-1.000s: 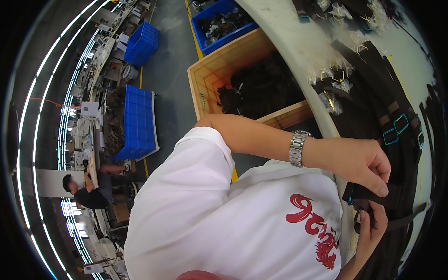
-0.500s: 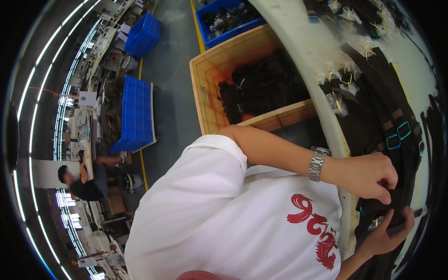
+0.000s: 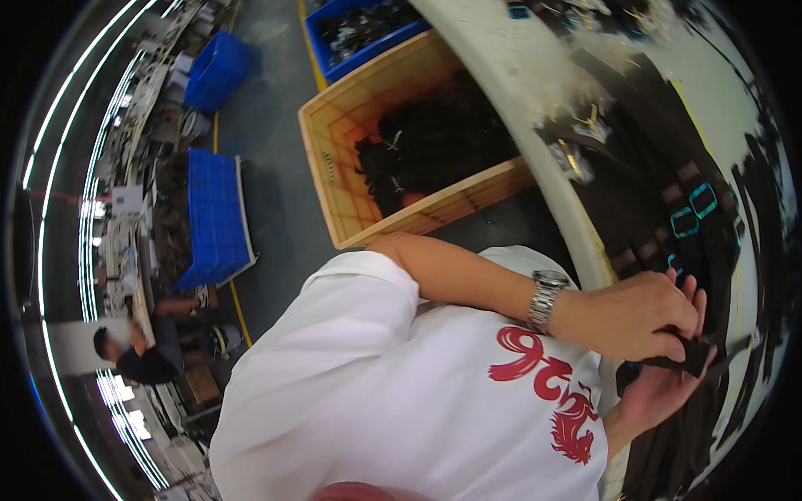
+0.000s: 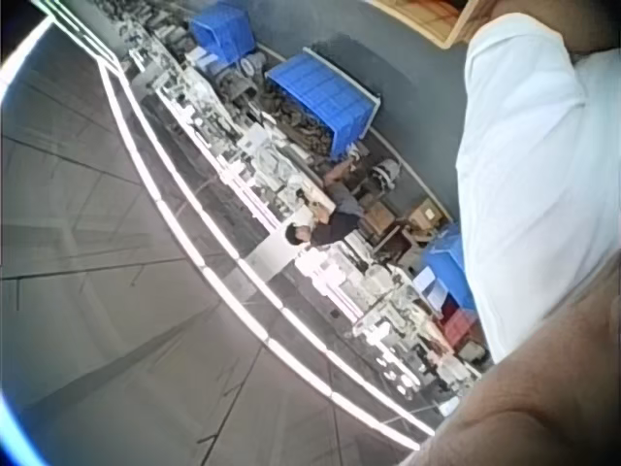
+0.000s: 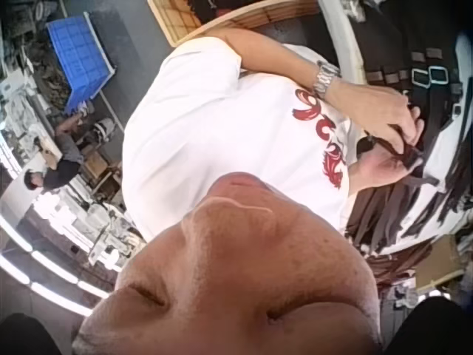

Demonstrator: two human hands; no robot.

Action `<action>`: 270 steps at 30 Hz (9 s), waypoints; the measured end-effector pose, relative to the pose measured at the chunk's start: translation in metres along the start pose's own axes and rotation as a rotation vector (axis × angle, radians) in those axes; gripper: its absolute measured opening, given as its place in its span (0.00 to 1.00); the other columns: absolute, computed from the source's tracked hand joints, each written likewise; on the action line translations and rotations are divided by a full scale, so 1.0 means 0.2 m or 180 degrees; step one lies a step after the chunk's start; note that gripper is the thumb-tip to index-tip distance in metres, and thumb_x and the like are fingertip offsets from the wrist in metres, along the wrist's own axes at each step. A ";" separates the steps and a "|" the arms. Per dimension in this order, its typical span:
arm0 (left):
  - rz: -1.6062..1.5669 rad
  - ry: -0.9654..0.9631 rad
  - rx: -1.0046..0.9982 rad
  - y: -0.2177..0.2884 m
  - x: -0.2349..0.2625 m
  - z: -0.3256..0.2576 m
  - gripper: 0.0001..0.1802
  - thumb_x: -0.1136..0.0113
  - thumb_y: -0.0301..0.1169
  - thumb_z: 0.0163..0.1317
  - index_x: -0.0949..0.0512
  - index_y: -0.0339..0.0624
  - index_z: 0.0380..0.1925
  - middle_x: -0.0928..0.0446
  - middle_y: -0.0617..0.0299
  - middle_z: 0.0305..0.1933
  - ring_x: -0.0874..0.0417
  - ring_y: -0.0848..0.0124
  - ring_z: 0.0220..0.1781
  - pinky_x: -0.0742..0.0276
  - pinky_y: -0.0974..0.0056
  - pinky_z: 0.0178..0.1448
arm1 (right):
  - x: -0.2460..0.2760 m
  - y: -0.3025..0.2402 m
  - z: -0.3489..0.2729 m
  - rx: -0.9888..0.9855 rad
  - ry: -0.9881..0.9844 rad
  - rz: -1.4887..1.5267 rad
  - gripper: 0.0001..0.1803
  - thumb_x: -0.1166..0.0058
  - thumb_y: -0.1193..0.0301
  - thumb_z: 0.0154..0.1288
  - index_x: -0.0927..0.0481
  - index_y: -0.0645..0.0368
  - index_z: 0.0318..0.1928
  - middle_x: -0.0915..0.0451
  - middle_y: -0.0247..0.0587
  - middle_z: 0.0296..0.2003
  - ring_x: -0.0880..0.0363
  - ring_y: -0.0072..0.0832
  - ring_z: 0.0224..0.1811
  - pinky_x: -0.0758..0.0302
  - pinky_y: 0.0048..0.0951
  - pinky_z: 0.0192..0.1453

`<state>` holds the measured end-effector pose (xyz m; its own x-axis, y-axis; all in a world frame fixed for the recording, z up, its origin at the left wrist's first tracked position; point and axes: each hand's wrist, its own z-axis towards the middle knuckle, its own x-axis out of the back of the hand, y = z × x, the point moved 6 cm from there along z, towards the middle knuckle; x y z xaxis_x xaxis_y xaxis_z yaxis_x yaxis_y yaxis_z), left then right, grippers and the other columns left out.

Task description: The person assembles brown fabric belts by threading the strap through teal and gold metal buckles. They repeatedly pick up a belt, thread the end through the buckle, and pull it tight to secure the loop. The person works at a table in a factory setting, handling multiple belts one by one.

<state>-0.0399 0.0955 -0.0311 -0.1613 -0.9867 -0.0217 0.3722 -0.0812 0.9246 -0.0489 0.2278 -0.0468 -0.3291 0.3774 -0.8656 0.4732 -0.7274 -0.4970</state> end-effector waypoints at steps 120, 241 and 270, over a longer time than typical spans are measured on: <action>0.1888 -0.0614 -0.0086 0.20 0.45 -0.14 0.25 0.48 0.41 0.84 0.16 0.32 0.34 0.16 0.55 0.37 0.14 0.60 0.39 0.19 0.54 0.55 | -0.16 0.12 -0.14 0.0058 -0.0635 -0.3965 0.08 0.35 0.75 0.74 0.20 0.64 0.46 0.19 0.45 0.40 0.20 0.49 0.41 0.22 0.43 0.47; 0.3871 -0.0036 -0.0847 -0.37 1.26 0.89 0.18 0.31 0.34 0.75 0.22 0.35 0.29 0.27 0.51 0.25 0.26 0.57 0.26 0.30 0.55 0.35 | 1.04 -2.03 -1.08 0.0554 0.3535 -0.8120 0.24 0.41 0.54 0.81 0.18 0.65 0.38 0.24 0.51 0.24 0.24 0.44 0.28 0.31 0.44 0.38; 0.5406 0.0373 -0.1417 -0.36 1.94 1.12 0.17 0.37 0.20 0.64 0.14 0.42 0.53 0.16 0.50 0.60 0.19 0.50 0.66 0.20 0.51 0.66 | 1.26 -1.25 1.50 0.0890 0.0806 -0.7282 0.09 0.46 0.70 0.76 0.21 0.62 0.50 0.17 0.47 0.32 0.14 0.37 0.33 0.17 0.41 0.40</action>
<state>-0.3341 -0.2502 -0.0199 0.6884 -0.0152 0.7252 0.2455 0.9456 -0.2132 -0.4956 0.3331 -0.1216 0.1126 0.4232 0.8990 -0.4820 0.8144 -0.3230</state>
